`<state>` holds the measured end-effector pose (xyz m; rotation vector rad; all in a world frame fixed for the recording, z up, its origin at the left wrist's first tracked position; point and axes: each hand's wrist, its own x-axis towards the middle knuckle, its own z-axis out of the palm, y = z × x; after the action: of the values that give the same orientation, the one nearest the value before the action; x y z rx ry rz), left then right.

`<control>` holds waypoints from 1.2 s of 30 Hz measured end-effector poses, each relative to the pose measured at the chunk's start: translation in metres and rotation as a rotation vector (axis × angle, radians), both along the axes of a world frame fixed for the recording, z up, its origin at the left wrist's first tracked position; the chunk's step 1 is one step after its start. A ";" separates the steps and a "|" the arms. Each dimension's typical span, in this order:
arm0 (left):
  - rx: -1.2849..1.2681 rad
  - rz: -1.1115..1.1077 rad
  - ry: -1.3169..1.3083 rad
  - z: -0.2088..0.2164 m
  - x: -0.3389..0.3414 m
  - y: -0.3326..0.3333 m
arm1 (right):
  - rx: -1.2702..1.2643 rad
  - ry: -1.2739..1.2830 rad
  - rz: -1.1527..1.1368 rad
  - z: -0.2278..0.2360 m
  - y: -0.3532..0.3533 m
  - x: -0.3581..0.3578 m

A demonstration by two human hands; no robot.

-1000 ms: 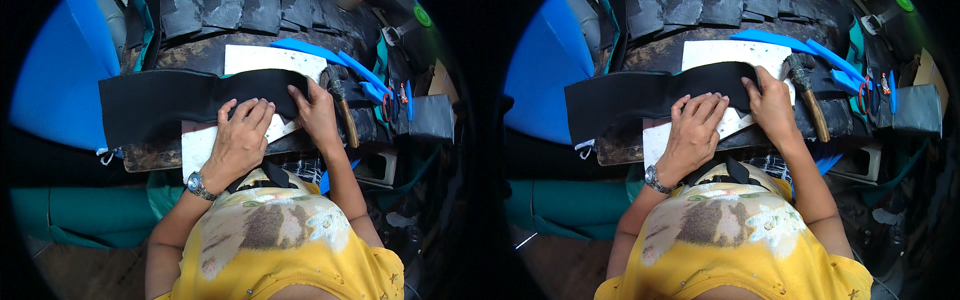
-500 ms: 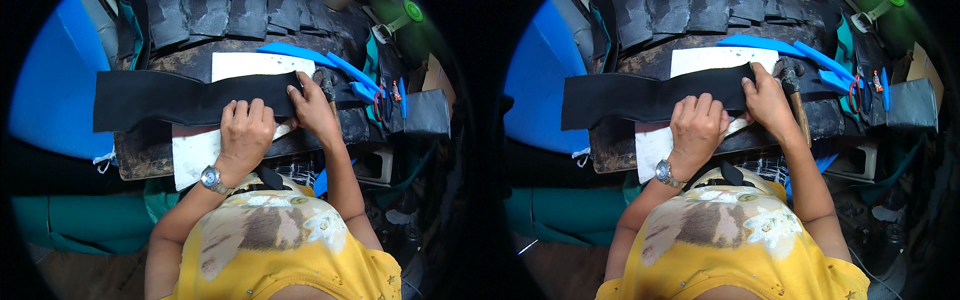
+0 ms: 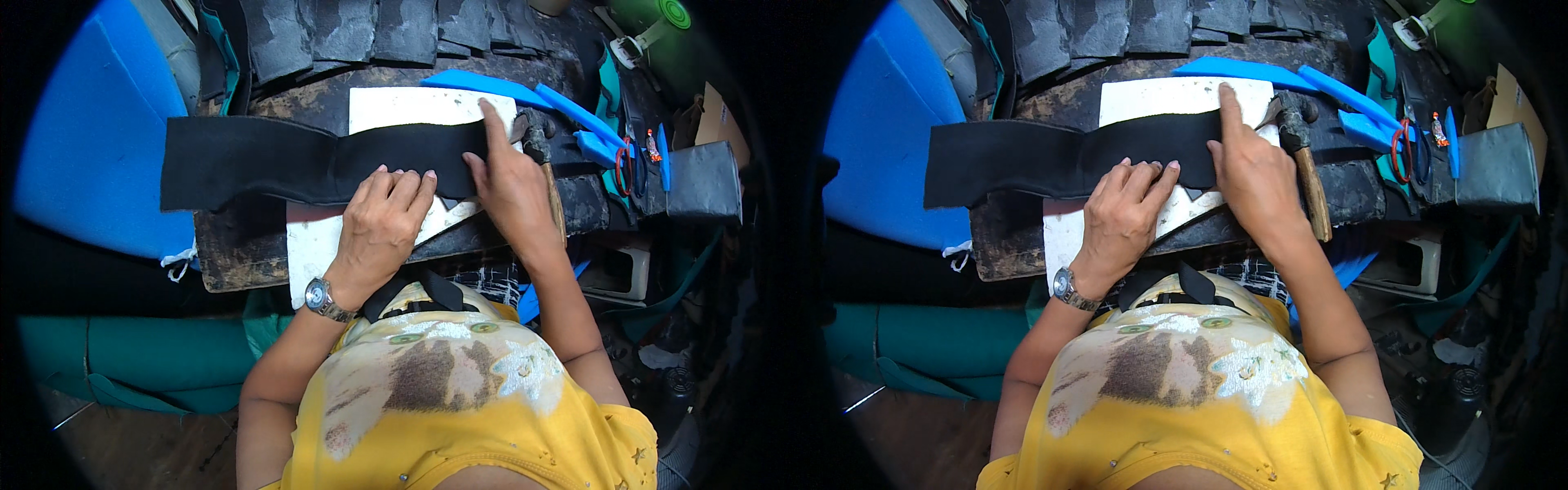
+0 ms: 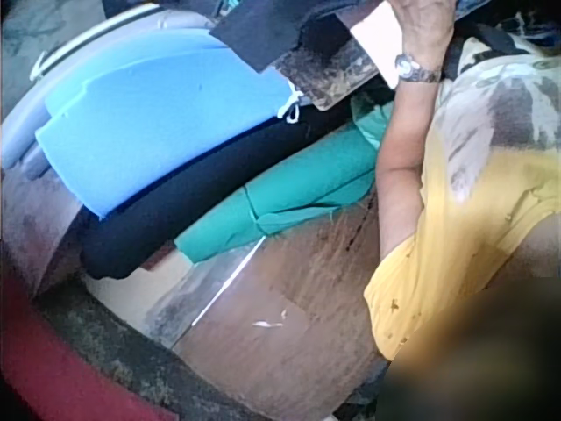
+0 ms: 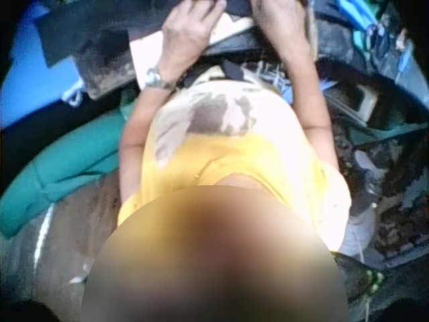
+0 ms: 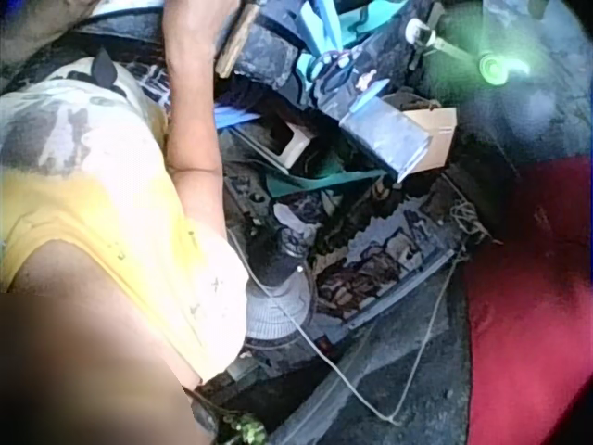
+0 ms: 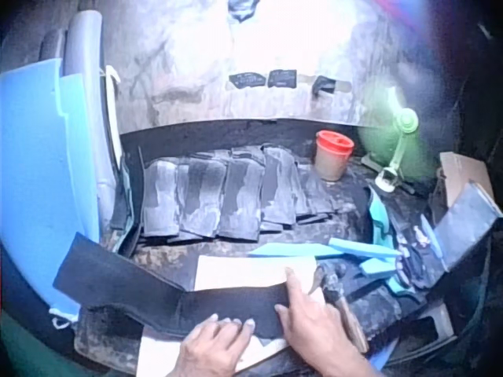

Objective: The person cuts a blue foam strip with scissors, then places it inside a black shoe upper. They fold and press the upper edges, then use a hammer to tap the upper onto a green insole. The person repeats the folding and hammering steps on the same shoe upper.

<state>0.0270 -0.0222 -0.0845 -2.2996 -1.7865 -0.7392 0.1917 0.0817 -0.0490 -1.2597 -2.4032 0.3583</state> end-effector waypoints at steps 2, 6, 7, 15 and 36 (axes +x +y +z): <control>-0.003 0.012 -0.023 -0.001 0.001 -0.002 | 0.203 0.122 -0.010 -0.001 0.004 0.017; -0.016 0.023 -0.055 0.001 0.005 -0.003 | 0.368 -0.178 -0.195 -0.019 0.014 0.067; -0.016 0.025 -0.064 0.003 0.005 -0.002 | 0.218 -0.196 -0.222 -0.026 0.012 0.073; -0.126 -0.056 -0.222 0.017 -0.009 0.000 | -0.039 0.391 -0.055 -0.003 -0.023 0.071; 0.125 -0.183 -0.309 0.023 -0.053 -0.003 | -0.051 0.036 0.311 -0.001 -0.025 0.036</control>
<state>-0.0259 -0.0248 -0.0611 -2.3913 -1.5953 -1.2597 0.2273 0.0568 -0.0505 -0.8885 -2.5745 0.5288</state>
